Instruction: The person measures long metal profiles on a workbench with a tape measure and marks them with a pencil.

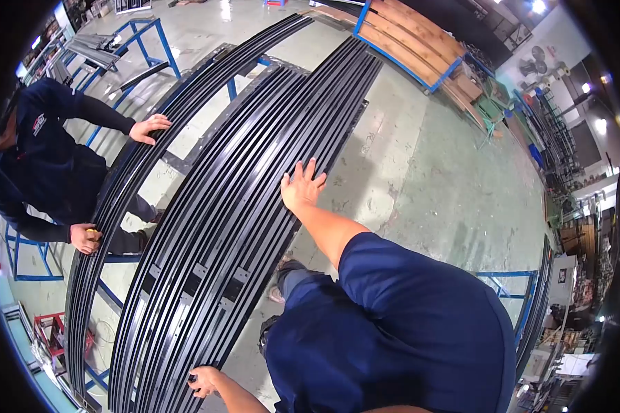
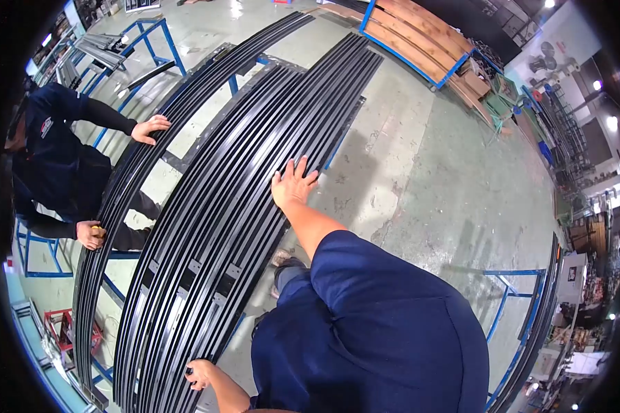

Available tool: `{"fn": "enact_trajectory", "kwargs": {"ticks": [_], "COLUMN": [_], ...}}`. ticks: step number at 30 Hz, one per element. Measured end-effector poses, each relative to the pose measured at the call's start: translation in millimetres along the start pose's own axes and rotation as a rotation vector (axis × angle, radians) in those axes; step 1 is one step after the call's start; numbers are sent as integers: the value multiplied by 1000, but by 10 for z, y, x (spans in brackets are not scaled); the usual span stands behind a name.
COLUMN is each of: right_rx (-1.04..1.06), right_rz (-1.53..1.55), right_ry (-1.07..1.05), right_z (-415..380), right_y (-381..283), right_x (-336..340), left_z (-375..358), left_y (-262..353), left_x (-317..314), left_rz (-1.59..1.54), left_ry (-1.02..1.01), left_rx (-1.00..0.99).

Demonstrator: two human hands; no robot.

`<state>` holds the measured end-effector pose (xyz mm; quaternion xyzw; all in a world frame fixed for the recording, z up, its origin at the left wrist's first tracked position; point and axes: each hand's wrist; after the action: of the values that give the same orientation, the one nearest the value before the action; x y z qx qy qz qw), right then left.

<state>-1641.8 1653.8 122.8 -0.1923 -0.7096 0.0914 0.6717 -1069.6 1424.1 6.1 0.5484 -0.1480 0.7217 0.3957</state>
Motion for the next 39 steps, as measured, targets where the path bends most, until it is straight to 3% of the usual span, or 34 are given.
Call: {"fn": "enact_trajectory", "kwargs": {"ticks": [8, 11, 12, 13, 14, 18, 22, 34, 37, 39], "right_rx": [12, 64, 87, 120, 94, 69, 38, 26, 209, 323], "right_rz": [-10, -41, -104, -189, -173, -159, -159, -47, 83, -51], "right_ry": [35, 98, 165, 193, 151, 114, 100, 65, 145, 28], "right_z": [19, 32, 49, 74, 107, 60, 107, 87, 172, -142], "right_y": [-14, 30, 76, 102, 105, 42, 45, 111, 318, 301], "right_x": [-17, -57, -143, -174, -187, -102, -157, -127, -259, -81], "left_z": [-40, 148, 62, 23, -79, -174, -275, -263, -234, -244], "left_y": [46, -293, 2, -90, 14, 185, 434, 404, 320, 311], "left_x": [248, -45, 508, 365, 498, 600, 969, 906, 790, 781], "left_rz": [85, 319, 312, 411, 116, -29, -82, -32, -38, -58], "left_ry": [-148, -98, -311, -198, -157, -122, -275, -292, -283, -280], "left_rx": [-6, -487, -329, -455, -212, -16, 117, 111, 80, 92]}}
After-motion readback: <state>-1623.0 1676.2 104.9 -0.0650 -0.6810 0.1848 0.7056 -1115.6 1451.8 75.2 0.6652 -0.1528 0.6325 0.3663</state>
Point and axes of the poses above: each hand's wrist, its own z-axis towards the middle knuckle, its own x-axis out of the back of the hand, y = z × x, and after that the axes turned 5 degrees about z, right-handed
